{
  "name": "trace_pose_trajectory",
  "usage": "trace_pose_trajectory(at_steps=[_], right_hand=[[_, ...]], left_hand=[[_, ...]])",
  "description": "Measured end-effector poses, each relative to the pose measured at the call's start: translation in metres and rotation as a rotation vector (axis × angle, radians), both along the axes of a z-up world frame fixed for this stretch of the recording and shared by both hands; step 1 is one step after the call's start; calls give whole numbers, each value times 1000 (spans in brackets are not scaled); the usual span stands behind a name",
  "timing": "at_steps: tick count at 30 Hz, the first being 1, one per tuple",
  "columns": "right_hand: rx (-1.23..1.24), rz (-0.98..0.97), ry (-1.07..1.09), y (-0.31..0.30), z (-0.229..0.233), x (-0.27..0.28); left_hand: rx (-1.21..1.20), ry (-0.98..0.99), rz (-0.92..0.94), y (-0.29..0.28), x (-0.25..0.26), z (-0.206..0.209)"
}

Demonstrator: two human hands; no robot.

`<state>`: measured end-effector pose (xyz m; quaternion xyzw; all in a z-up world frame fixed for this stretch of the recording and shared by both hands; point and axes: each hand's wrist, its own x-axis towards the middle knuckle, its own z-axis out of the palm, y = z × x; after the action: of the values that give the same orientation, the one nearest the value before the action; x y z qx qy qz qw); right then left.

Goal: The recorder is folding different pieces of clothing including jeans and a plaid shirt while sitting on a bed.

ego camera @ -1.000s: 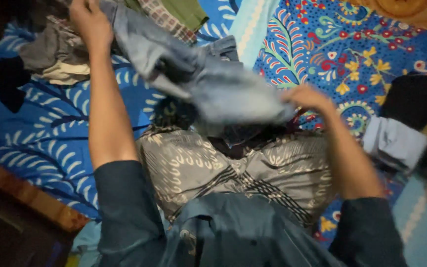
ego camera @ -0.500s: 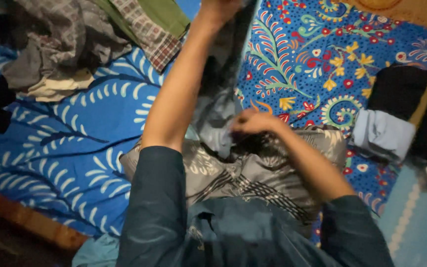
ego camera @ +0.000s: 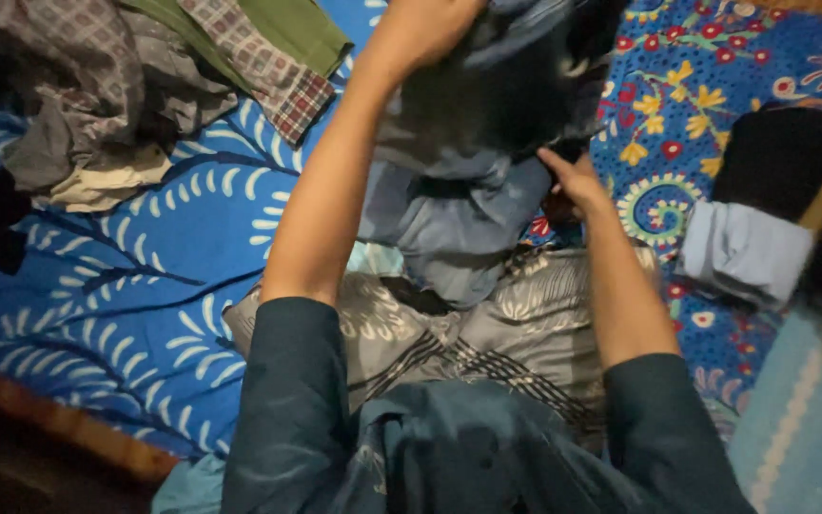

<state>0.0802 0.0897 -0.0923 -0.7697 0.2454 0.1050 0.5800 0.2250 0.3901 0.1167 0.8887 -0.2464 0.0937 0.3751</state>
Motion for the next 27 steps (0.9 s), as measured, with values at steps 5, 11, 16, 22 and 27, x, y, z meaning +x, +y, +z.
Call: trace_pose_trajectory(at_steps=[5, 11, 16, 22, 27], right_hand=[[-47, -37, -319, 10, -69, 11], [10, -24, -259, 16, -44, 21], [90, -106, 248, 54, 58, -1], [-52, -20, -326, 59, -28, 16], [-502, 349, -786, 121, 40, -16]], left_hand=[[373, 200, 153, 70, -17, -35], [600, 479, 351, 158, -6, -128], [615, 460, 386, 168, -26, -109], [667, -95, 444, 130, -21, -93], [146, -141, -220, 40, -20, -70]])
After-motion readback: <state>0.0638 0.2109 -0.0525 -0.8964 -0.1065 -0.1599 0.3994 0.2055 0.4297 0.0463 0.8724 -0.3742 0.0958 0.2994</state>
